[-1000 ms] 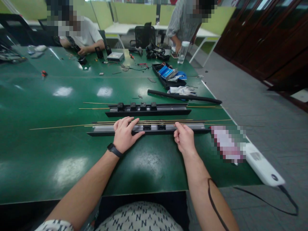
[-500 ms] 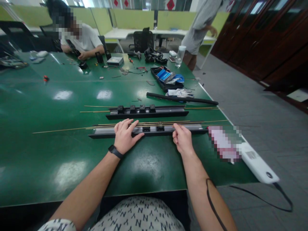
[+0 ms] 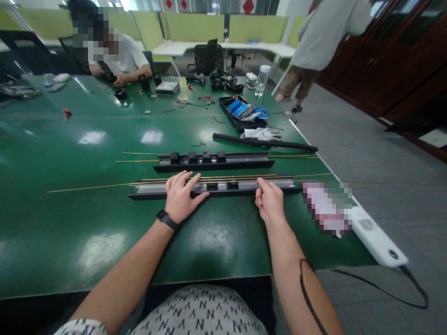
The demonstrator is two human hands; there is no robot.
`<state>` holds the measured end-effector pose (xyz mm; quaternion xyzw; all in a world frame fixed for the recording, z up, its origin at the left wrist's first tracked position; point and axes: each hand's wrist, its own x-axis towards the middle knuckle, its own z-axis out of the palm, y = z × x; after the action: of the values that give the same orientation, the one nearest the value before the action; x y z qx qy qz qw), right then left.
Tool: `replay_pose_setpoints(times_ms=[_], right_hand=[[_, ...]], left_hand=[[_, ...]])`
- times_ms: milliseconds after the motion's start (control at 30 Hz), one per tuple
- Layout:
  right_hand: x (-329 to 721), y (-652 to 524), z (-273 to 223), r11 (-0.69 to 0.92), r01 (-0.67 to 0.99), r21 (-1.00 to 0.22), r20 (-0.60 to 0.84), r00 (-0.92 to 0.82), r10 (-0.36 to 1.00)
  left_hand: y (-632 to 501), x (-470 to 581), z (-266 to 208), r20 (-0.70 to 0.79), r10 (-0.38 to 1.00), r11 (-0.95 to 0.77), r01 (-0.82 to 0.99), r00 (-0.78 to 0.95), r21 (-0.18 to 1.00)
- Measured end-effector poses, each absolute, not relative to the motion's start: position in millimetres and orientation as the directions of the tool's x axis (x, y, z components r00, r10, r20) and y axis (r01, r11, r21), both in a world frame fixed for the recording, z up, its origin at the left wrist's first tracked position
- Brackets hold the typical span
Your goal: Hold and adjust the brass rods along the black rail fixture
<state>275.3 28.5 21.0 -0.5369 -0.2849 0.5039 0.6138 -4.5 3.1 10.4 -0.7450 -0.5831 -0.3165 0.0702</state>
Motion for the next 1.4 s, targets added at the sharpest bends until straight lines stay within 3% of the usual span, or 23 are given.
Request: replay_pose_setpoints(times_ms=[1400], right_hand=[[273.1,26.8,21.7,-0.118,-0.285,-0.951,-0.203,0.29,0.935]], left_hand=[[1.6,-3.1,13.2,0.533,0.839,-0.295,0.914,0.109,0.278]])
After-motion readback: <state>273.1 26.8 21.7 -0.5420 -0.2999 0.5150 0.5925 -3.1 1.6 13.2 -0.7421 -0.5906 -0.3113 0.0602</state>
